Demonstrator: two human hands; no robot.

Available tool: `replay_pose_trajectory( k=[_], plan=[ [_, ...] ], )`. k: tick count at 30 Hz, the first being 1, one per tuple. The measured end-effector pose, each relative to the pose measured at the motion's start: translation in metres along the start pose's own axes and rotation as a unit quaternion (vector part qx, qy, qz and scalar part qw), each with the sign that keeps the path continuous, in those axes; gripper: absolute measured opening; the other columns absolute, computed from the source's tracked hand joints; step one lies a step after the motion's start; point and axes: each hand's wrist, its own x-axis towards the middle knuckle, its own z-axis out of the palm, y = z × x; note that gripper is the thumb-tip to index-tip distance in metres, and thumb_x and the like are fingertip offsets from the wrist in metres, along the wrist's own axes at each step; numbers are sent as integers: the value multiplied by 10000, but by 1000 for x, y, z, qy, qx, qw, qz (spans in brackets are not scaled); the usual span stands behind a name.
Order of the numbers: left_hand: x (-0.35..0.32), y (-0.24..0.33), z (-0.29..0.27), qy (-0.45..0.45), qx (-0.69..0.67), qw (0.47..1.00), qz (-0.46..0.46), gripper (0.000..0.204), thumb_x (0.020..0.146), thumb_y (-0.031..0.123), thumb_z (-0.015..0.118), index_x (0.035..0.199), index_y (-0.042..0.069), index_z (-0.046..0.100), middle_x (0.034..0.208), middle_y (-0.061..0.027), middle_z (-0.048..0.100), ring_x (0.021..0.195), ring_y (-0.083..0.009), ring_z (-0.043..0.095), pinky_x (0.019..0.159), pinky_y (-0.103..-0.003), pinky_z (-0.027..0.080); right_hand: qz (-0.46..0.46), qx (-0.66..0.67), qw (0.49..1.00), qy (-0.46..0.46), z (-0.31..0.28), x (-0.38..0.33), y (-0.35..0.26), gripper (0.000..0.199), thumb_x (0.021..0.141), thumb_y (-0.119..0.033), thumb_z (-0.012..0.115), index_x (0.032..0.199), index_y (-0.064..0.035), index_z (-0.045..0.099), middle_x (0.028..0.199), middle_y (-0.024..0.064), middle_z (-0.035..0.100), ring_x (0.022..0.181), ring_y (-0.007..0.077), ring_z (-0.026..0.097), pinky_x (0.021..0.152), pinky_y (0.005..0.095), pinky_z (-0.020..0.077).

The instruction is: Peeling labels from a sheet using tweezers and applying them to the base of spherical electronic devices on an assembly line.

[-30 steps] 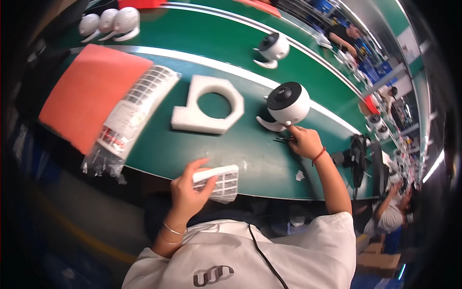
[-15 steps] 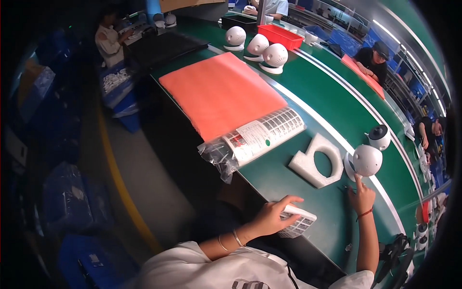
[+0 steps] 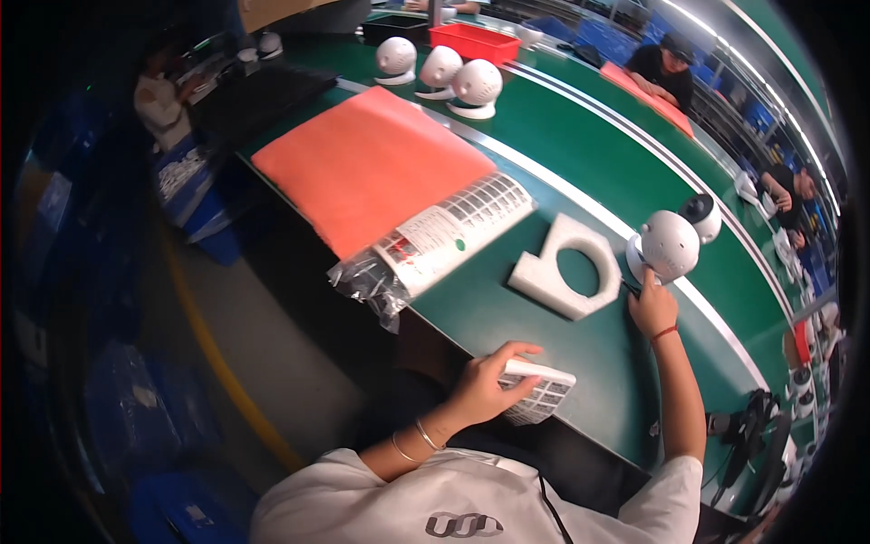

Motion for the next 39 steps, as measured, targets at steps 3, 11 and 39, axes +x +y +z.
replay_pose_trajectory(
  k=[3,11,39],
  plan=[
    [-2,1,0,-9,-14,1000,-18,369,810,108,726,1148,70,583,925,-129,698,860,-226,701,742,-311,541,4,24,1000,16,-12,-32,-4,517,780,-259,646,1204,-27,460,703,183,648,632,385,641,561,489,512],
    [-1,-2,7,-14,-22,999,-48,348,798,69,743,1115,31,603,883,-107,711,814,-128,671,729,-262,526,-42,14,999,-7,-21,-72,-6,529,739,-199,654,1252,-158,533,770,125,659,659,331,646,570,437,523],
    [9,14,-3,95,-132,986,-42,173,791,93,783,848,-2,649,763,-7,673,694,-31,586,616,-189,476,-278,377,874,129,-132,-79,-92,465,669,-309,833,1017,-49,669,734,56,588,589,199,584,529,299,457]
  ],
)
